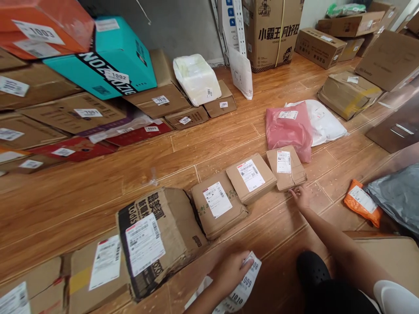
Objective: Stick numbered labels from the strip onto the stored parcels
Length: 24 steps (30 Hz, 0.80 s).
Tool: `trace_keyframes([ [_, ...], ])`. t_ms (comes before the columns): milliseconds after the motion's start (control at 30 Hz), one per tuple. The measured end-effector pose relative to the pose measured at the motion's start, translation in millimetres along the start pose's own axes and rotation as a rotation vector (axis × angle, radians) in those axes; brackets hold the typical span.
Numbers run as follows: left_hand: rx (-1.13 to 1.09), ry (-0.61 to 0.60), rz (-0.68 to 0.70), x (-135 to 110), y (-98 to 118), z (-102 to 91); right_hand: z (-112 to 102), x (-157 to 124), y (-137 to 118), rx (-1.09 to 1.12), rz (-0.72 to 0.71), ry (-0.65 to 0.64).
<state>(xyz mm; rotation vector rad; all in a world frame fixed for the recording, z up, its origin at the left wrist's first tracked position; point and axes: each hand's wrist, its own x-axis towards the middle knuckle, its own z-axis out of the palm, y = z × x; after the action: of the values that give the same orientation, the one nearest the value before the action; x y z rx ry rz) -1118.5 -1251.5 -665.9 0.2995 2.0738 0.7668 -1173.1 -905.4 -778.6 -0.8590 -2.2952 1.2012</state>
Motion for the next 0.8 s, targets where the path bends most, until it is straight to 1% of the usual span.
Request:
trace_keyframes([
  [67, -0.238, 0.104, 0.036, 9, 6, 4.1, -2, -13, -17, 0.03, -0.01, -0.029],
  [100, -0.369, 0.144, 0.042, 14, 11, 6.4, -2, -24, -28, 0.056, -0.009, -0.061],
  [133, -0.498, 0.174, 0.035, 20, 17, 8.7, -2, -38, -41, 0.093, -0.007, -0.126],
  [167, -0.615, 0.197, 0.028, 26, 23, 10.8, -1, -54, -54, 0.142, -0.009, -0.231],
  [233, -0.801, 0.238, 0.028, 39, 36, 13.8, -1, -83, -79, 0.367, 0.015, -0.734],
  [300, -0.936, 0.301, 0.044, 49, 46, 15.6, 0, -101, -96, 0.438, 0.018, -0.902],
  [333, -0.987, 0.342, 0.049, 53, 48, 16.1, 0, -104, -100, 0.446, 0.023, -0.922],
  [367, -1.029, 0.388, 0.046, 57, 50, 16.4, 0, -103, -103, 0.442, 0.029, -0.91],
  [433, -1.076, 0.492, 0.018, 63, 49, 16.6, 2, -94, -103, 0.446, 0.067, -0.895],
  [500, -1.088, 0.581, -0.027, 67, 48, 15.8, 3, -84, -103, 0.466, 0.134, -0.877],
  [567, -1.092, 0.644, -0.054, 70, 47, 13.9, 4, -77, -104, 0.492, 0.216, -0.871],
  [667, -1.098, 0.69, -0.041, 73, 49, 9.5, 6, -76, -112, 0.497, 0.282, -0.902],
  [733, -1.098, 0.696, -0.025, 73, 51, 6.5, 7, -77, -117, 0.482, 0.266, -0.908],
  [800, -1.109, 0.675, -0.017, 72, 53, 4.4, 8, -76, -120, 0.476, 0.224, -0.875],
])
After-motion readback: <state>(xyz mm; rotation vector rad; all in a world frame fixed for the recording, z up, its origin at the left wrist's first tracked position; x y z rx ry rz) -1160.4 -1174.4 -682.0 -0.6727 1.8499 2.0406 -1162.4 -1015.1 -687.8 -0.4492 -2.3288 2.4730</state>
